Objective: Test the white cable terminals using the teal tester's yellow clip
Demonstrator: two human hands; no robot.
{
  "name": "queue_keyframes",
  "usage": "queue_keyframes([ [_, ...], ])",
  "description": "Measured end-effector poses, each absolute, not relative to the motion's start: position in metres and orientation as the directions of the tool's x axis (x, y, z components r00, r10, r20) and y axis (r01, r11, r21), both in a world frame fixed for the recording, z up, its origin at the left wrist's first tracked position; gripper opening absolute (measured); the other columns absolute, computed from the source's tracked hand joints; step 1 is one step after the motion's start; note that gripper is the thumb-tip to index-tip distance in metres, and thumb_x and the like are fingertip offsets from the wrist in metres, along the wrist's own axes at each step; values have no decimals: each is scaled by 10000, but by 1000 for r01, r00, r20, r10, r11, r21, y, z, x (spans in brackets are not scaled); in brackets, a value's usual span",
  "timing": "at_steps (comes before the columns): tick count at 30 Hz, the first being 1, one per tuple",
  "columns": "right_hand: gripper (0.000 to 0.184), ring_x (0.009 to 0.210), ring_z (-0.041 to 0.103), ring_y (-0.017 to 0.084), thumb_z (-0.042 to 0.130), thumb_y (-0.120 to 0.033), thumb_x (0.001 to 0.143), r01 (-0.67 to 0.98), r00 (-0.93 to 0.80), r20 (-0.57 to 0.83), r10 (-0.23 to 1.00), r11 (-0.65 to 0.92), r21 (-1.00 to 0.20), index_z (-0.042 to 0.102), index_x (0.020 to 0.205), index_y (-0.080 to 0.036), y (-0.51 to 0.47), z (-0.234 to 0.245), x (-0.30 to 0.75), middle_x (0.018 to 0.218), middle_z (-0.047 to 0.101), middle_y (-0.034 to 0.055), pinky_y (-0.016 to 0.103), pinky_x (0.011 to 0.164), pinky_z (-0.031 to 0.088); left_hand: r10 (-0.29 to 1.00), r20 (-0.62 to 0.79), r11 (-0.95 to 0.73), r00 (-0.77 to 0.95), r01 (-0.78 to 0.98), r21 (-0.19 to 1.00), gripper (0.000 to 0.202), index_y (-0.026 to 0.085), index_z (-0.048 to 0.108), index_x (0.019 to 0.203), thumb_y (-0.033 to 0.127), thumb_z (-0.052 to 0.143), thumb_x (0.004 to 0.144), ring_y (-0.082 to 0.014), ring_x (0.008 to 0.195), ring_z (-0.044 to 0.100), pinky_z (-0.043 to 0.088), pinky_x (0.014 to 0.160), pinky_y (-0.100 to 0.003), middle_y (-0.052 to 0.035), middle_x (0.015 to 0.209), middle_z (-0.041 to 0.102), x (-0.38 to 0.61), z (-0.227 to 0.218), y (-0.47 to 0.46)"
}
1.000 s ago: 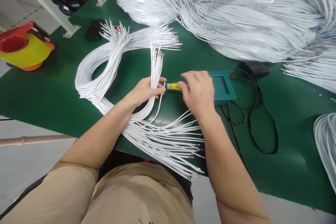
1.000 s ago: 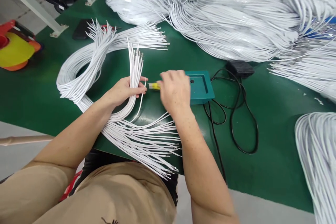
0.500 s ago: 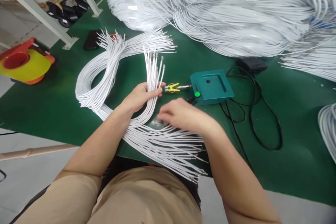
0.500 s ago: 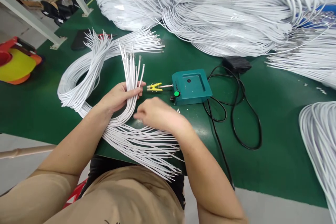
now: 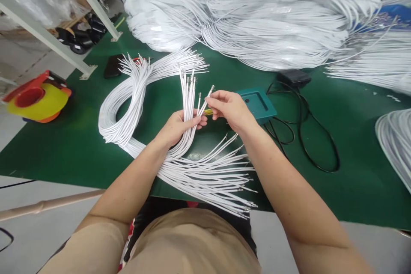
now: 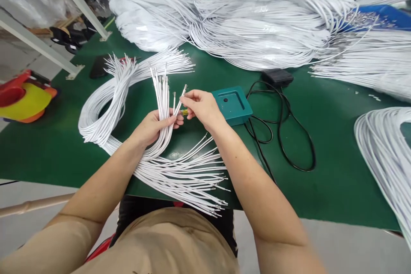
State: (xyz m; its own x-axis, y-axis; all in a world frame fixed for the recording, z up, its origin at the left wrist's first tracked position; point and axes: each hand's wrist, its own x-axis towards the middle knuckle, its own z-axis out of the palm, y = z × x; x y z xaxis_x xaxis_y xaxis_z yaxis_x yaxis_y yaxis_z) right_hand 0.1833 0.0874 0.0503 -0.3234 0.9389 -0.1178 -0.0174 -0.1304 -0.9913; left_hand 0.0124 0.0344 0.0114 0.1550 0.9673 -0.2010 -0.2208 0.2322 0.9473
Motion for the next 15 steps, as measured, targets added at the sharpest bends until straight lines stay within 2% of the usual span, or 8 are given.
queue_keyframes([
  [5,148,442,454,43,734,-272,697,-16,-295,-91,951,-100,-995,644,687,-155,81,41,184,565,563,-50,196,464,418,966,-242,260,96,-326,909,306,130,618,912,245,796,692,-123,806,686,532,798,-266,-55,916,724,16,16,37],
  [9,146,455,467,48,724,-282,698,-20,-322,-96,942,-108,-994,659,697,-151,75,35,184,560,587,-43,192,458,393,962,-259,273,91,-221,936,296,109,591,831,215,810,661,-111,768,675,515,752,-239,-30,821,686,21,26,41],
  [15,176,473,484,55,716,-312,703,19,-328,-80,941,-78,-997,685,754,-147,70,37,184,636,635,-18,201,463,409,979,-182,191,88,-106,976,415,149,520,890,184,817,602,-124,707,653,401,546,-196,4,751,643,22,31,47],
])
